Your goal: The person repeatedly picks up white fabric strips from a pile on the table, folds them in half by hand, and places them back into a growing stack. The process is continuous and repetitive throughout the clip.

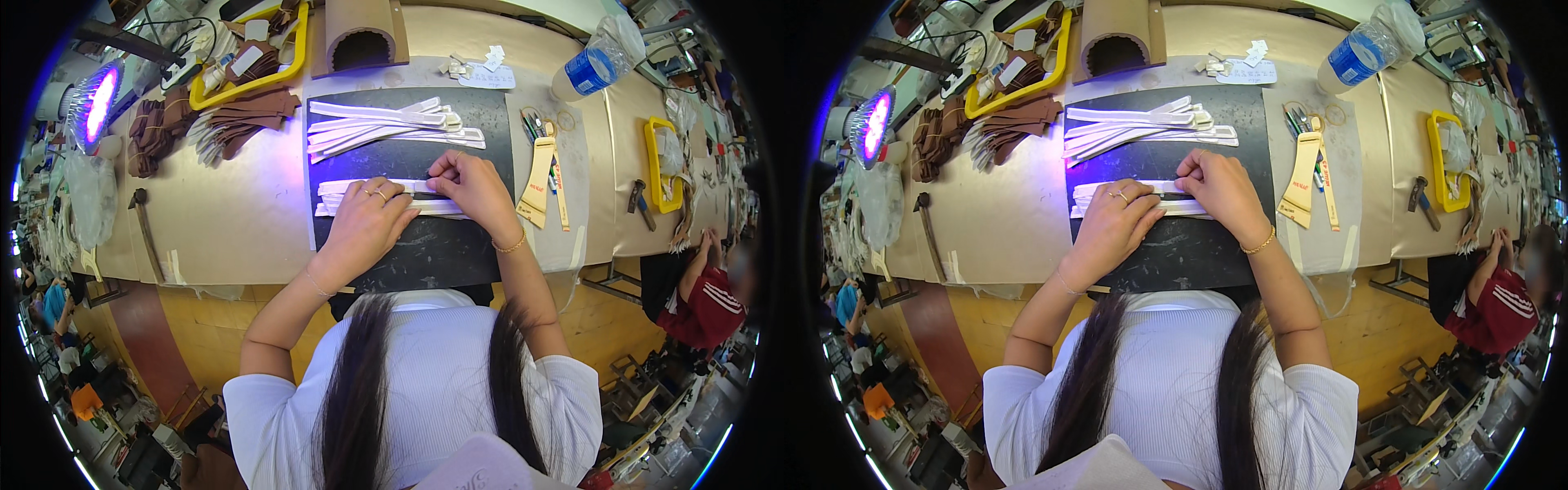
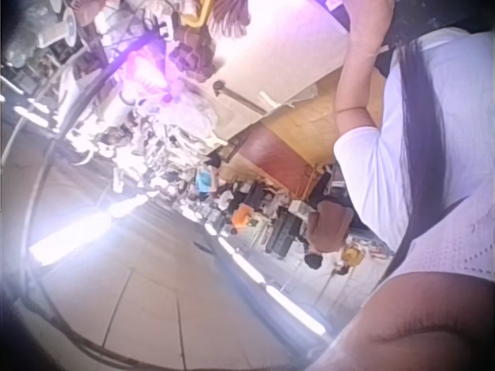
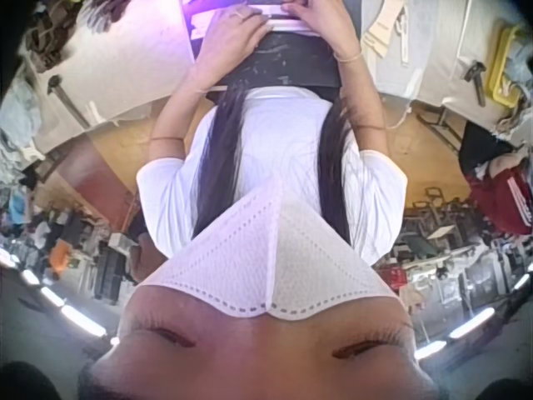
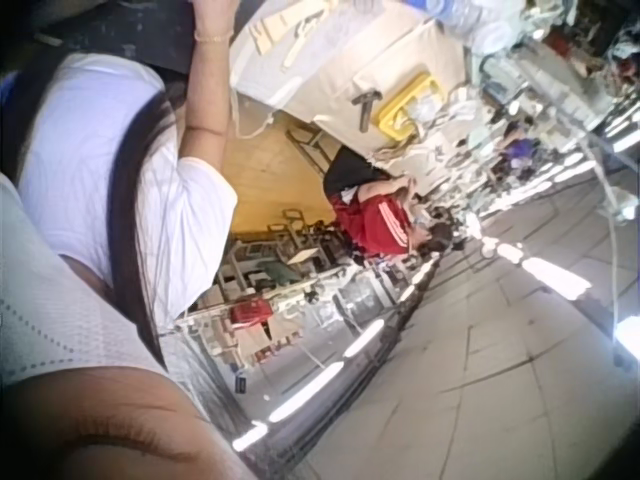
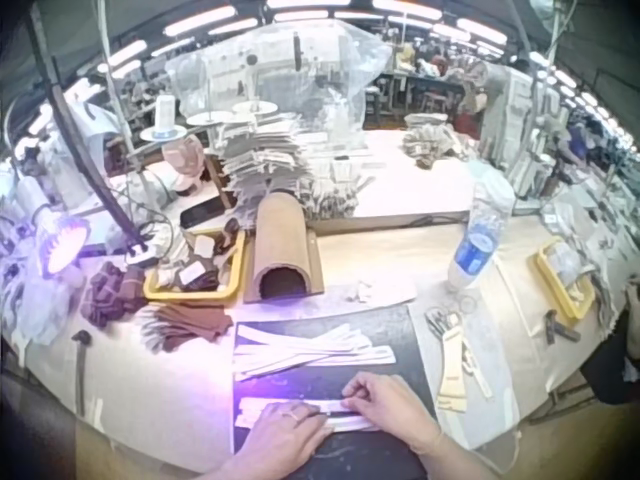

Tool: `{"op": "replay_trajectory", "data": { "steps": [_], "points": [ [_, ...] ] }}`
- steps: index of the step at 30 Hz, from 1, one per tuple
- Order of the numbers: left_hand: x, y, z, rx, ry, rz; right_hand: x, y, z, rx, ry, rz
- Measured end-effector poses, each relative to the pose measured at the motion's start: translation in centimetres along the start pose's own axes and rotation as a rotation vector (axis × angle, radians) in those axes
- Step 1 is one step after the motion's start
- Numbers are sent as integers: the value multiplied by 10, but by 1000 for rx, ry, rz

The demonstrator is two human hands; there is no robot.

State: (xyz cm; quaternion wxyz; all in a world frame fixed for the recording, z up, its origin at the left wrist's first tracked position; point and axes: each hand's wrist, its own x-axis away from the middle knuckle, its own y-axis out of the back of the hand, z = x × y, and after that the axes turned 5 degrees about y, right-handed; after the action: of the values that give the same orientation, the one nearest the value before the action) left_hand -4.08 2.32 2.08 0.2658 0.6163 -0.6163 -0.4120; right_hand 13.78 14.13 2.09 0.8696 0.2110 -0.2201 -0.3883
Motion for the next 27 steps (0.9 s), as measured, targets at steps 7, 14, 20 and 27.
{"op": "replay_trajectory", "data": {
  "steps": [7, 14, 20, 27],
  "points": [
    [-3, -5, -2, -58, 8, 18, 1, -4, -2, 49, 39, -42],
    [-5, -11, -4, -143, -21, 25, 6, -10, 6, 291, 98, -105],
    [-10, -7, -3, -95, 17, 68, 12, -1, -5, 363, 26, -83],
    [-21, -9, 16, 90, 138, 57, 15, 2, -13, 253, 212, -71]
  ]
}}
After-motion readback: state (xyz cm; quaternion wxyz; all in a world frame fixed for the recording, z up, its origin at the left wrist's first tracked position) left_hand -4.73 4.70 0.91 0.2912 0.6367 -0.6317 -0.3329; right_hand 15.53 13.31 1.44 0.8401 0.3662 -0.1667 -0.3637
